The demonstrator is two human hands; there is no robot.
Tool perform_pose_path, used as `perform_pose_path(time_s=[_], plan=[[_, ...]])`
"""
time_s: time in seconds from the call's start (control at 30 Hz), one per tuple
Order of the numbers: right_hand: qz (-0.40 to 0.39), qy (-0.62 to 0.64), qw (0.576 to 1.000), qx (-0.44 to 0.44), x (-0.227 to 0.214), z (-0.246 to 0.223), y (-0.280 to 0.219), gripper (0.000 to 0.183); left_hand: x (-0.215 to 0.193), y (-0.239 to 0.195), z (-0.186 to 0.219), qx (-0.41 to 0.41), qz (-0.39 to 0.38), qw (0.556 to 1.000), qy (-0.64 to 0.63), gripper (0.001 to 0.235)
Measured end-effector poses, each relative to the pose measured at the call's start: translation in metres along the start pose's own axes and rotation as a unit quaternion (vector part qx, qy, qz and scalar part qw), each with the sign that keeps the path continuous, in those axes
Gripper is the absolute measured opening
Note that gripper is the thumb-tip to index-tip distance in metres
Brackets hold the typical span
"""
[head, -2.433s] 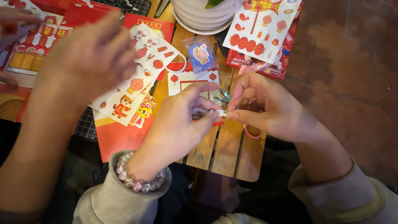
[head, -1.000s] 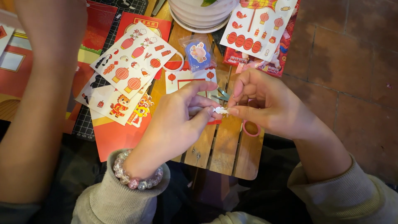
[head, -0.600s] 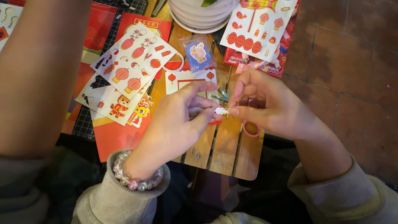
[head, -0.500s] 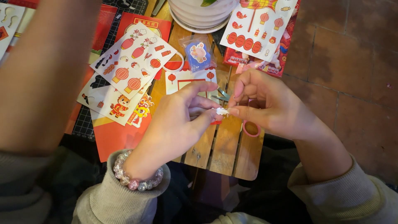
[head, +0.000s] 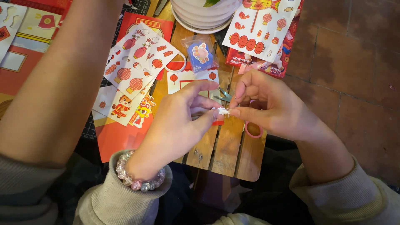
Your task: The person uses pink scissors to cut out small paper stickers from a sheet. They then peel the backing off the stickers and place them onto a red card.
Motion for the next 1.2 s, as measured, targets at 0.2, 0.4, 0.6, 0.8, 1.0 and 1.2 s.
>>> perform_pose_path(time_s=[0.2,0.4,0.6,0.8,1.0,1.2], plan=[[0.014,-0.069,0.997,-0.020,-0.003,0.006,0.001,0.022,0.002,0.002,-0.004,0.012,0.009,1.000,0.005,0.043],[0.044,-0.117,0.992,-0.036,0.002,0.004,0.003,0.023,0.003,0.004,-0.005,0.042,0.025,0.999,-0.010,0.042],[0.111,-0.195,0.974,-0.034,0.005,0.010,0.006,0.034,0.004,0.005,-0.006,0.042,0.039,0.998,0.019,0.043],[0.126,-0.204,0.970,-0.046,0.003,0.009,0.012,0.035,0.001,0.003,0.004,0.042,0.028,0.998,0.027,0.042],[0.127,-0.149,0.981,-0.005,-0.002,0.020,0.019,0.036,-0.001,0.004,0.000,0.089,0.000,0.994,-0.068,0.046],[0.138,-0.123,0.983,0.014,0.002,0.020,0.019,0.036,-0.004,0.005,-0.001,0.089,-0.006,0.994,-0.057,0.047]])
Point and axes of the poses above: each hand's wrist, its own y-axis towards the middle knuckle, its own x-axis out of the palm, z = x × y, the point moved 3 cm from there along y, towards the middle knuckle
